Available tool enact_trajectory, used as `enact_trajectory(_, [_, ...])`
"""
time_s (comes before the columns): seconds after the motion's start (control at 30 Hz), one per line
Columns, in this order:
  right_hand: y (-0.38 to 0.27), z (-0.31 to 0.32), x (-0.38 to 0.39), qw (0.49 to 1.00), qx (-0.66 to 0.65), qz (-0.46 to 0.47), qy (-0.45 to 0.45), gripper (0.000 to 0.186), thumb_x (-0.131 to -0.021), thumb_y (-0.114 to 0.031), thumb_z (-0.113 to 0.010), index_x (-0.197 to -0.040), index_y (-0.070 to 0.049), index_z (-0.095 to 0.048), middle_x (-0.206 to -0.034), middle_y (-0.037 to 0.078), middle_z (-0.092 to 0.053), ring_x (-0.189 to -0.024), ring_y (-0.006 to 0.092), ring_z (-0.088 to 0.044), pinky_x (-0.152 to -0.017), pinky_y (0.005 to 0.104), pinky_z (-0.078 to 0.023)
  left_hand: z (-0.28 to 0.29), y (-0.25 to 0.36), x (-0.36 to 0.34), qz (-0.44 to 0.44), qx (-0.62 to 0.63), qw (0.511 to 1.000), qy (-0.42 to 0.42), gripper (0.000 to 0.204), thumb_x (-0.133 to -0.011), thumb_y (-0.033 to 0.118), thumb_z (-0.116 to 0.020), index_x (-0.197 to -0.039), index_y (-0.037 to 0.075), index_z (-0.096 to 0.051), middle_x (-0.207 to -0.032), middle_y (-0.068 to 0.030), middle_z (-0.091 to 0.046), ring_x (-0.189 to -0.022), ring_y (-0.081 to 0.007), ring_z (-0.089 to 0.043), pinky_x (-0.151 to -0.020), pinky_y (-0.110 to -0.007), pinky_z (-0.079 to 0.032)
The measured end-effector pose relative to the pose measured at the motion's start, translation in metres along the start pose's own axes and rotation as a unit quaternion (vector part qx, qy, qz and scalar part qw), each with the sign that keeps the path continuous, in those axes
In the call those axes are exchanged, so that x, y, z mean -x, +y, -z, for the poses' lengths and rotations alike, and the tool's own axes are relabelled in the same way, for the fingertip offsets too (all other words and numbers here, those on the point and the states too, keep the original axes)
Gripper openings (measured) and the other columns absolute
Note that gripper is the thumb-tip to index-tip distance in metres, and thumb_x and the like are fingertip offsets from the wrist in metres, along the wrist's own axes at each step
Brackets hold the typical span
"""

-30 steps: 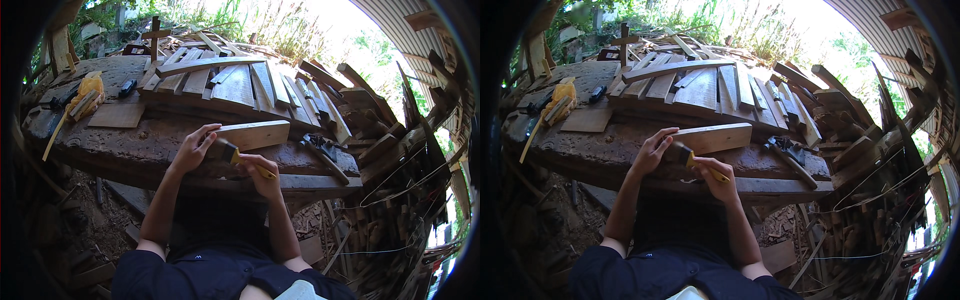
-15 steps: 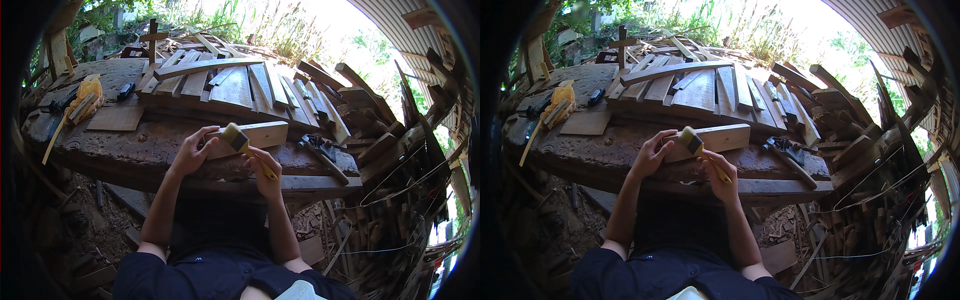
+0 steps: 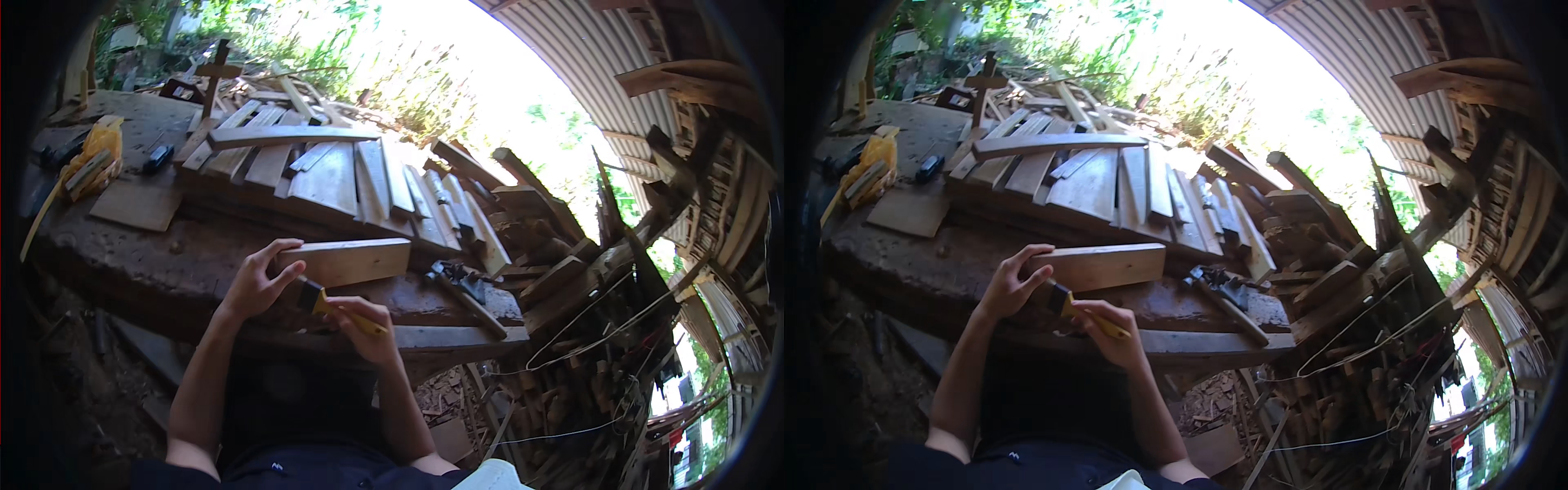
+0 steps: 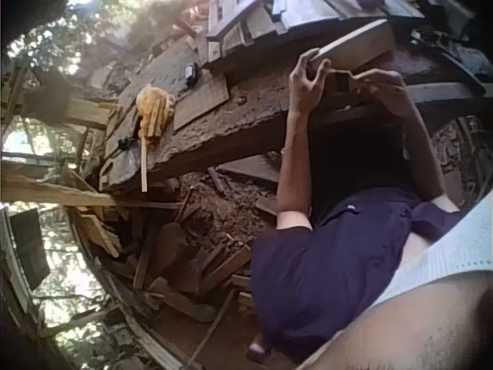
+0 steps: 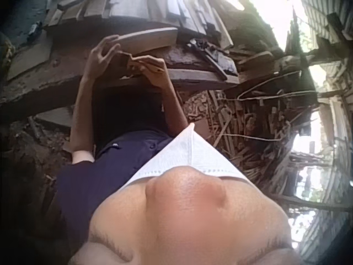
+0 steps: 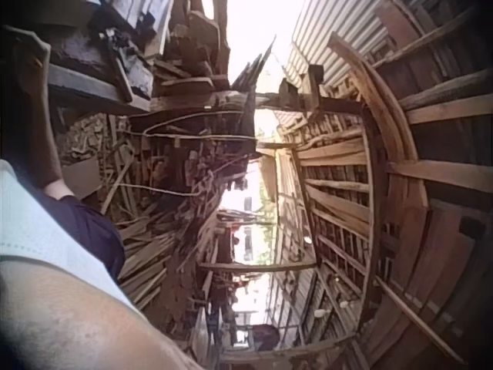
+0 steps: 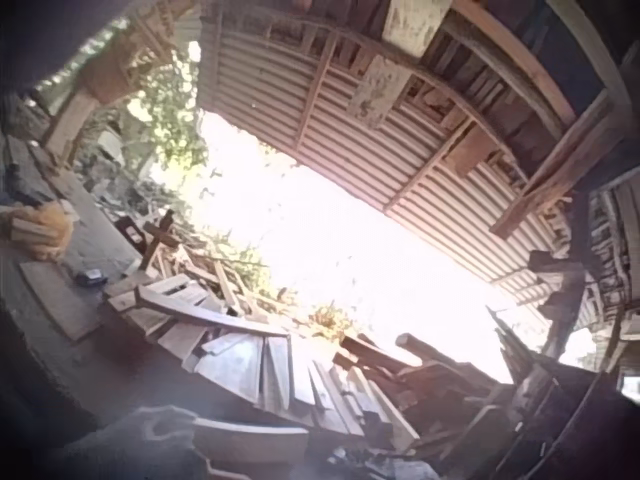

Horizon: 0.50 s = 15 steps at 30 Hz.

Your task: The person cleans a wooden block by brushing dust off its surfaces with a paintbrush, turning the block over by hand to brush each side.

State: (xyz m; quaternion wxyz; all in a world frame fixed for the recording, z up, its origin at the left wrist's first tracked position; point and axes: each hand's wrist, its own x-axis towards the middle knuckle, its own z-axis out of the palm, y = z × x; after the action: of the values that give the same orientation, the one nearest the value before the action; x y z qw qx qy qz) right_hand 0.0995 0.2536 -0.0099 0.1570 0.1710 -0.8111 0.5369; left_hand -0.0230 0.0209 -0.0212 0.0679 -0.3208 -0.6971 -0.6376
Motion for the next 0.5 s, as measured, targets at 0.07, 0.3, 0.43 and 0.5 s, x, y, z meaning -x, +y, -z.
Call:
enact_trajectory(0.07, [0.001, -0.015, 0.001, 0.999, -0.035, -0.013, -0.031, 0.027, -0.102, -0.001, -0.064, -0.128, -0.001, -0.074, -0.101, 0.009, -0.079, -0.094, 0.0116, -0.073, -0.084, 0.0268, -0.058, 0.014, -0.003, 0.005, 0.014, -0.003, 1.0, 0.009, 0.052, -0.098, 0.044, -0.077, -0.132, 0.006, -0.068, -0.117, -0.0197, -0.076, -0.112, -0.0303, -0.075, -0.098, -0.04, -0.056])
enact_trajectory(0.3, [-0.004, -0.009, -0.001, 0.999, -0.008, -0.04, 0.005, 0.026, -0.102, -0.003, -0.067, -0.127, -0.002, -0.074, -0.097, 0.007, -0.078, -0.088, 0.0097, -0.071, -0.08, 0.0266, -0.057, 0.015, 0.01, -0.001, 0.036, 0.011, 0.999, -0.018, 0.051, -0.1, 0.044, -0.075, -0.134, 0.007, -0.066, -0.116, -0.0177, -0.077, -0.114, -0.0249, -0.073, -0.099, -0.039, -0.056])
enact_trajectory(0.43, [-0.011, -0.012, -0.007, 0.999, -0.002, -0.024, 0.032, 0.025, -0.104, -0.006, -0.066, -0.126, -0.001, -0.074, -0.092, 0.006, -0.077, -0.081, 0.0078, -0.069, -0.072, 0.0242, -0.055, 0.006, -0.006, -0.008, -0.011, -0.013, 1.0, 0.004, 0.046, -0.102, 0.041, -0.073, -0.133, 0.008, -0.068, -0.119, -0.0175, -0.076, -0.116, -0.0261, -0.073, -0.1, -0.04, -0.055])
enact_trajectory(0.5, [-0.002, 0.008, -0.005, 0.996, -0.063, -0.051, 0.033, 0.025, -0.105, -0.007, -0.065, -0.128, -0.002, -0.073, -0.089, 0.005, -0.075, -0.078, 0.0064, -0.067, -0.068, 0.0226, -0.053, -0.005, -0.007, -0.011, -0.029, -0.012, 0.999, 0.0, 0.043, -0.104, 0.04, -0.071, -0.133, 0.008, -0.068, -0.12, -0.0175, -0.076, -0.117, -0.0262, -0.072, -0.101, -0.04, -0.054])
